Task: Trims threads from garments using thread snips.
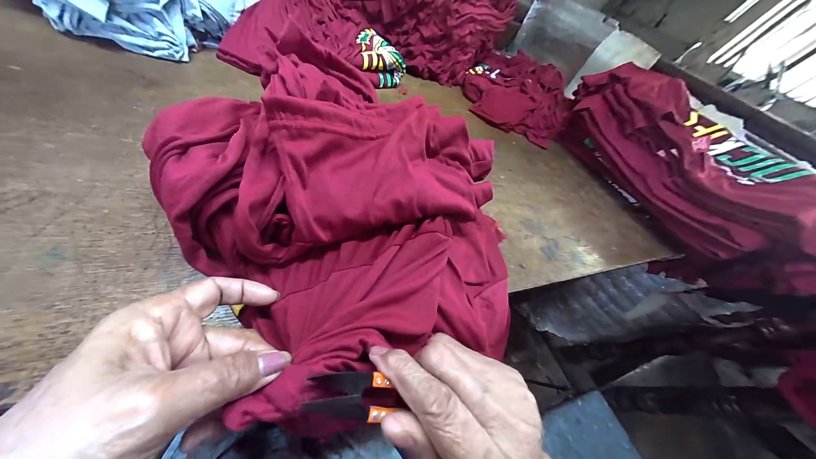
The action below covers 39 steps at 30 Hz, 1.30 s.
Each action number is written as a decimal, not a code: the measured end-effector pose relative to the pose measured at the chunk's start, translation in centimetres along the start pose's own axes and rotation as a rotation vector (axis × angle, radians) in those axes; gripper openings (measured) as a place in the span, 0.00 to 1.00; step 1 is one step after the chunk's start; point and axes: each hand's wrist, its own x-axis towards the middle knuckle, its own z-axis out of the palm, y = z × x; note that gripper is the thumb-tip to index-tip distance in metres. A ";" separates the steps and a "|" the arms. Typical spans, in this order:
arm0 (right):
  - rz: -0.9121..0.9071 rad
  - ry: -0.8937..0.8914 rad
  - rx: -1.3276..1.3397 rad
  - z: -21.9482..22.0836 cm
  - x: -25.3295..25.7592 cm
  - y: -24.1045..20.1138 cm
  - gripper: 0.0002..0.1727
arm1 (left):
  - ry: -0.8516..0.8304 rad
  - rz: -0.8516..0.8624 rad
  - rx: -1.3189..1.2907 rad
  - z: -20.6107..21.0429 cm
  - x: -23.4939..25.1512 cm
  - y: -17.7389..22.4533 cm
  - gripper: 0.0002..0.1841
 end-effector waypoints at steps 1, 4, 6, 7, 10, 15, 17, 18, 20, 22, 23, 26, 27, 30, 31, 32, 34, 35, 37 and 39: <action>-0.017 0.009 -0.024 0.0 0.0 0.2 0.21 | 0.006 0.001 0.007 0.1 -0.1 0.1 0.26; -0.042 0.004 -0.022 0.0 -0.1 0.5 0.20 | 0.004 0.007 0.024 0.2 -0.1 0.2 0.25; -0.051 0.005 -0.002 0.1 -0.1 0.5 0.20 | 0.004 0.006 0.033 0.2 0.0 0.3 0.25; -0.055 0.009 0.005 0.1 0.0 0.5 0.19 | 0.004 0.005 0.039 0.2 0.1 0.3 0.25; -0.066 0.010 0.009 0.2 0.1 0.5 0.19 | -0.002 0.003 0.039 0.3 0.2 0.3 0.24; -0.076 -0.005 0.035 0.2 0.3 0.6 0.19 | -0.016 0.016 0.030 0.0 0.4 0.0 0.24; -0.071 -0.007 0.045 0.2 0.3 0.6 0.19 | -0.016 0.007 0.030 0.1 0.5 0.1 0.24; -0.069 -0.007 0.042 0.2 0.3 0.6 0.19 | -0.013 0.005 0.026 0.1 0.5 0.1 0.24; -0.065 -0.009 0.037 0.2 0.3 0.6 0.18 | -0.017 0.004 0.015 0.1 0.5 0.1 0.24; -0.060 -0.011 0.036 0.2 0.3 0.5 0.18 | -0.024 -0.001 0.008 0.1 0.6 0.1 0.24; -0.060 -0.009 0.031 0.2 0.4 0.5 0.17 | -0.026 -0.003 0.006 0.1 0.6 0.1 0.24; -0.070 -0.002 0.023 -0.1 0.4 0.6 0.18 | -0.021 -0.017 0.012 0.1 0.6 0.2 0.24; -0.078 -0.008 0.013 -0.2 0.5 0.6 0.18 | -0.021 -0.018 0.009 0.2 0.6 0.2 0.24; -0.104 -0.021 0.003 -0.4 0.6 0.6 0.19 | -0.028 -0.011 0.012 0.2 0.6 0.1 0.25; -0.101 -0.017 0.011 -0.3 0.6 0.6 0.18 | -0.025 -0.005 0.014 0.2 0.6 0.1 0.25; -0.094 -0.014 0.022 -0.1 0.6 0.7 0.18 | -0.021 0.000 0.016 0.2 0.6 0.0 0.24; -0.106 -0.020 0.018 -0.3 0.8 0.6 0.18 | -0.022 -0.001 0.014 0.2 0.6 0.0 0.25; -0.112 -0.025 0.024 -0.4 0.8 0.6 0.18 | -0.025 -0.002 0.007 0.3 0.6 0.0 0.25; -0.120 -0.027 0.033 -0.4 0.8 0.6 0.19 | -0.025 -0.009 -0.001 0.4 0.6 0.1 0.25; -0.120 -0.030 0.027 -0.4 0.8 0.6 0.19 | -0.022 -0.021 0.000 0.4 0.6 0.2 0.25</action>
